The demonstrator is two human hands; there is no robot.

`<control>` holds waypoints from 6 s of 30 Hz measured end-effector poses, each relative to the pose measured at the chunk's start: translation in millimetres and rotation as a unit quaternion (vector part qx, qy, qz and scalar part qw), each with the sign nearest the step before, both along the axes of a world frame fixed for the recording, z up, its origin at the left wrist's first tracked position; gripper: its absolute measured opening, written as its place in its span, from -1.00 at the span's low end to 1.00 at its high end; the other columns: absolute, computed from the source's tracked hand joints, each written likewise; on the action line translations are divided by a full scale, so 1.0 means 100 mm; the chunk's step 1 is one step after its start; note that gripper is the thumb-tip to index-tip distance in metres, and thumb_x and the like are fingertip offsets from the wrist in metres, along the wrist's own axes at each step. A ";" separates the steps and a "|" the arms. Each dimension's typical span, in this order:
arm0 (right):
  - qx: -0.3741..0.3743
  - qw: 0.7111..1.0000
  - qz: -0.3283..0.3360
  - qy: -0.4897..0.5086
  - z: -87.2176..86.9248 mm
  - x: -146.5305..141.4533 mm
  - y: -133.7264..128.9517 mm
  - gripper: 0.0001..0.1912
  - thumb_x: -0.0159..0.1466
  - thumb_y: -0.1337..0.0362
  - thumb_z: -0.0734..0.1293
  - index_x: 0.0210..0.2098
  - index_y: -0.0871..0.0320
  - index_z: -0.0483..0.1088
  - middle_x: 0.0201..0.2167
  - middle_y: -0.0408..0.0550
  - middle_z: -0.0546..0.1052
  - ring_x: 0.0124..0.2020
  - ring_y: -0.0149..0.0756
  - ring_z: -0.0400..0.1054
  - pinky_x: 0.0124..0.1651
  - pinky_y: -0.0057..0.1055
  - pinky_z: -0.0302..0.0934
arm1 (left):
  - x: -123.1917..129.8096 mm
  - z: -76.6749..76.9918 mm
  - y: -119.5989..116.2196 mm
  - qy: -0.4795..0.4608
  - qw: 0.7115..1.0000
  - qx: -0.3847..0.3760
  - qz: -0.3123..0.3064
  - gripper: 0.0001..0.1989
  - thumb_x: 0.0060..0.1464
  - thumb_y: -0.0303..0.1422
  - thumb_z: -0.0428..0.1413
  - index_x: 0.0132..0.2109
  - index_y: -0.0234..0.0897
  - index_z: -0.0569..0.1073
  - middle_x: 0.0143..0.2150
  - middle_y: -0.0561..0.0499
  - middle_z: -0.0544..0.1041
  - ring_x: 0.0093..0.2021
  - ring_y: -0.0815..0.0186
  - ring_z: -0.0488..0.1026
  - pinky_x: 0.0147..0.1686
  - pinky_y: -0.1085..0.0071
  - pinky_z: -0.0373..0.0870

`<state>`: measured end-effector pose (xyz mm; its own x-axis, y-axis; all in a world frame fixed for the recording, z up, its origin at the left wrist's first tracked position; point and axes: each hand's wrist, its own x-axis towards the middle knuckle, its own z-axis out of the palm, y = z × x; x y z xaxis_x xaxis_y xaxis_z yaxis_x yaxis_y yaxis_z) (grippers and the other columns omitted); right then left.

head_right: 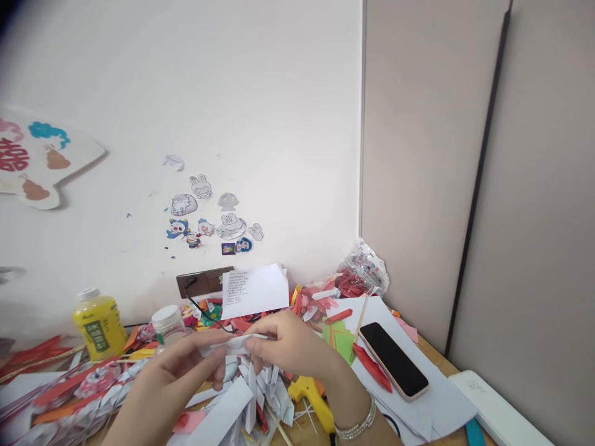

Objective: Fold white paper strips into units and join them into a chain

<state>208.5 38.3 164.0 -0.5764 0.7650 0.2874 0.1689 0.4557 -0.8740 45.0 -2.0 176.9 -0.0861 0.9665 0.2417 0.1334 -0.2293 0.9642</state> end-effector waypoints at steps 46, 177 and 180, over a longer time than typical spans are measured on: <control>-0.003 0.999 -0.015 0.051 0.05 0.12 0.01 -0.84 0.20 0.27 0.21 -0.29 0.18 0.37 -0.61 -0.21 0.35 -0.60 -0.50 0.27 -0.59 -0.62 0.11 | -0.03 -0.04 0.02 0.107 0.992 -0.031 -0.056 -0.78 -0.07 -0.24 0.01 -0.55 -0.25 0.37 -0.88 0.22 0.28 -0.78 0.47 0.17 -0.68 0.57 0.10; 0.089 0.992 0.065 -0.061 -0.25 -0.45 -0.10 -0.50 0.25 0.05 0.08 -0.68 0.25 0.21 -0.72 -0.23 0.23 -0.69 -0.59 0.12 -0.60 -0.65 0.01 | -0.18 -0.15 0.06 -0.023 0.998 0.037 0.053 -0.70 -0.09 -0.13 0.06 -0.59 -0.23 0.31 -0.71 0.18 0.25 -0.65 0.42 0.20 -0.67 0.54 0.19; 0.162 0.980 0.027 -0.110 -0.18 -0.46 -0.14 -0.49 0.24 0.00 0.07 -0.65 0.24 0.23 -0.70 -0.22 0.26 -0.66 -0.55 0.14 -0.59 -0.62 -0.02 | -0.17 -0.11 0.00 -0.022 0.988 0.094 0.120 -0.77 -0.12 -0.17 0.11 -0.53 -0.22 0.36 -0.55 0.11 0.39 -0.51 0.36 0.32 -0.58 0.53 0.27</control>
<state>162.6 23.8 146.2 -0.6888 0.6206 0.3747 0.3058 0.7173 -0.6260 28.5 -2.1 165.5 -0.3205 0.8554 0.4070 0.1653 -0.3725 0.9132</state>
